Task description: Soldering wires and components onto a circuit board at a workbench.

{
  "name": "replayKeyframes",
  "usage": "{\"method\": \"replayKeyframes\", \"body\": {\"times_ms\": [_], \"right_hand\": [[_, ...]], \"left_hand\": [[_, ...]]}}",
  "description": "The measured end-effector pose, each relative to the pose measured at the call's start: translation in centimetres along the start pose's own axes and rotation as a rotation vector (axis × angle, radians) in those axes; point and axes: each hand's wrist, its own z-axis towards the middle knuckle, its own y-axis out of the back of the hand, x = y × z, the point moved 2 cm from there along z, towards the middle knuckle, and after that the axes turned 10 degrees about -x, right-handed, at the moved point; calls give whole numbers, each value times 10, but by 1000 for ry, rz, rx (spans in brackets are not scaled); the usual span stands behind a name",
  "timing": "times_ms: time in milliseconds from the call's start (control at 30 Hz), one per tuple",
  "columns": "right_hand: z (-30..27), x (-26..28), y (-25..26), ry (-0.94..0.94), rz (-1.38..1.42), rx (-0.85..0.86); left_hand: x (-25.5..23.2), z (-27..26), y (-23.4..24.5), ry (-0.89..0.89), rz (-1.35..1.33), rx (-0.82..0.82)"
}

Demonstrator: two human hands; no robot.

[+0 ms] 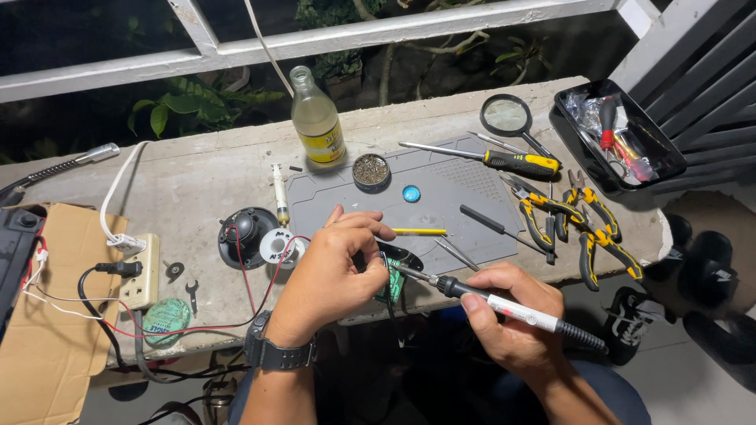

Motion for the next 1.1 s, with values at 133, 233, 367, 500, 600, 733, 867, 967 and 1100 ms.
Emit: {"method": "replayKeyframes", "body": {"times_ms": [133, 233, 367, 500, 600, 733, 867, 967, 1100], "right_hand": [[1, 0, 0, 21, 1, 0], [1, 1, 0, 8, 19, 4], [1, 1, 0, 11, 13, 3], [1, 0, 0, 18, 2, 3], [4, 4, 1, 23, 20, 9], [4, 5, 1, 13, 1, 17], [4, 5, 1, 20, -19, 14], [4, 5, 1, 13, -22, 15], [4, 5, 0, 23, -2, 8]], "left_hand": [[-1, 1, 0, -10, 2, -3], [-2, 1, 0, -1, 0, 3], [-1, 0, 0, -16, -2, -1], [-1, 0, 1, -24, -2, 10], [-4, 0, 1, -15, 1, 11], [-3, 0, 1, -31, -3, 4], [-3, 0, 2, -19, 2, 8], [-2, 1, 2, -26, 3, 18], [-3, 1, 7, -57, -1, 49]]}}
